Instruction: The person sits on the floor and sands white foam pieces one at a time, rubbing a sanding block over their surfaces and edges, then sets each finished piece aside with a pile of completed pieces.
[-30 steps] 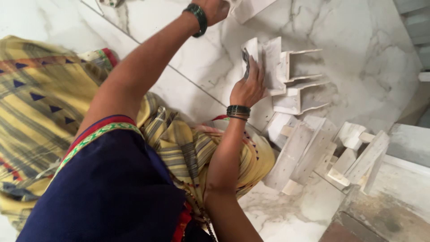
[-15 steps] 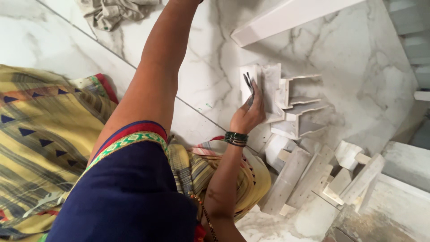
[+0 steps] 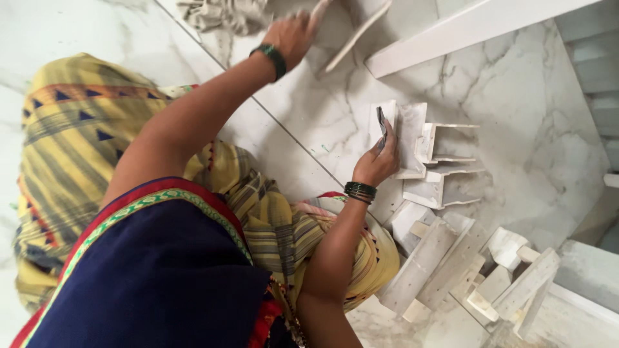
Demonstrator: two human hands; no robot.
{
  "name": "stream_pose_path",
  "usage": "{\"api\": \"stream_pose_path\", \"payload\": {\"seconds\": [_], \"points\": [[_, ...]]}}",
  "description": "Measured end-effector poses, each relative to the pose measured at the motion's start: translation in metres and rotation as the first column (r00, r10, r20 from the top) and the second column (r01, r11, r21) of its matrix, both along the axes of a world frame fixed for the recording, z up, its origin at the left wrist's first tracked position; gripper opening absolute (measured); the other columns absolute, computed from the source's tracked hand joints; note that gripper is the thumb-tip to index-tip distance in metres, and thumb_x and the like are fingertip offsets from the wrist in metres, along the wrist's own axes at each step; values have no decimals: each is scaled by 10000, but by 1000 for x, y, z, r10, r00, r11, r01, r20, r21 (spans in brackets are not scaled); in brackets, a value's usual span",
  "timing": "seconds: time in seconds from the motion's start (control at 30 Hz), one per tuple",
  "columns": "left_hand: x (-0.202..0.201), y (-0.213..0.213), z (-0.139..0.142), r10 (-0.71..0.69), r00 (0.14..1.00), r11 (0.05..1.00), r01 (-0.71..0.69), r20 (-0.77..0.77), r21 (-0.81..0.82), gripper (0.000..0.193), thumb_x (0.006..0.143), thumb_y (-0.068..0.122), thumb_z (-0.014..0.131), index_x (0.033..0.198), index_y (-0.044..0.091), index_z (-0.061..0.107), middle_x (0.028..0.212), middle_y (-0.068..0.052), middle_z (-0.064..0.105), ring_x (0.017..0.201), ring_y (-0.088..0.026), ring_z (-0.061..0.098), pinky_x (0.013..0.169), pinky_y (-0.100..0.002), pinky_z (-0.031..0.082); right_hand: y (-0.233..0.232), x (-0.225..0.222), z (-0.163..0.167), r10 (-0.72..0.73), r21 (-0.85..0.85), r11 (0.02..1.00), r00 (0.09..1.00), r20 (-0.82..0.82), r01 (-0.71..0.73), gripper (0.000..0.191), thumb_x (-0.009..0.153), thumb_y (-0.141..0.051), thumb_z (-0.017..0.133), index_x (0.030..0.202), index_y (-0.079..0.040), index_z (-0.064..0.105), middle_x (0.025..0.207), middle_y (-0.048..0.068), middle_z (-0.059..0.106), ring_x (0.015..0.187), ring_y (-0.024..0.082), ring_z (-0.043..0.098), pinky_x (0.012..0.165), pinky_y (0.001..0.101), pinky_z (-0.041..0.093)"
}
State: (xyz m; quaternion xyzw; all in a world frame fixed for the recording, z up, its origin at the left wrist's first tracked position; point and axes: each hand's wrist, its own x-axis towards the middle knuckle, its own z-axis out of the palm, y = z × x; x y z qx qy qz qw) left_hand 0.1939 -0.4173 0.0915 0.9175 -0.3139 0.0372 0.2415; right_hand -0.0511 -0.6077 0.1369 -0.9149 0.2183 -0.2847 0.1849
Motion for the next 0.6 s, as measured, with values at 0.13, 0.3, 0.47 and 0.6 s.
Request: {"api": "stream_pose_path", "payload": {"seconds": [0.13, 0.3, 0.47, 0.6], "points": [[-58, 34, 6, -78, 993, 971, 95, -86, 218, 706, 1015, 78, 409, 1638, 22, 80, 1203, -263, 620, 900, -382, 679, 742, -489, 562, -4, -3, -8, -11, -21, 1000, 1000, -17, 10, 370, 929, -2, 546, 1247, -98, 708, 1222, 147, 734, 1114, 373, 685, 967, 491, 504], [-120, 58, 13, -213, 972, 928, 234, -101, 291, 761, 973, 193, 428, 1577, -48, 32, 1073, -248, 669, 833, -337, 699, 763, -476, 545, -10, -8, -18, 29, -43, 999, 1000, 11, -28, 379, 931, 9, 543, 1256, -108, 700, 1224, 143, 735, 1132, 370, 682, 994, 487, 498], [-133, 70, 44, -205, 900, 843, 363, -385, 397, 781, 978, 437, 505, 1605, 86, 197, 830, -151, 719, 729, -299, 698, 692, -441, 539, -11, -13, -21, 3, -64, 998, 999, -32, -5, 454, 847, 23, 557, 1248, -122, 712, 1201, 158, 736, 1116, 384, 665, 980, 493, 467], [-56, 70, 60, -65, 986, 962, 103, -154, 252, 434, 1015, 407, 506, 1380, 176, 547, 768, -149, 707, 633, -262, 705, 544, -433, 531, -14, -15, -24, 24, -75, 997, 999, -27, -26, 442, 870, 21, 554, 1259, -129, 701, 1222, 152, 735, 1130, 373, 668, 980, 493, 461]]}}
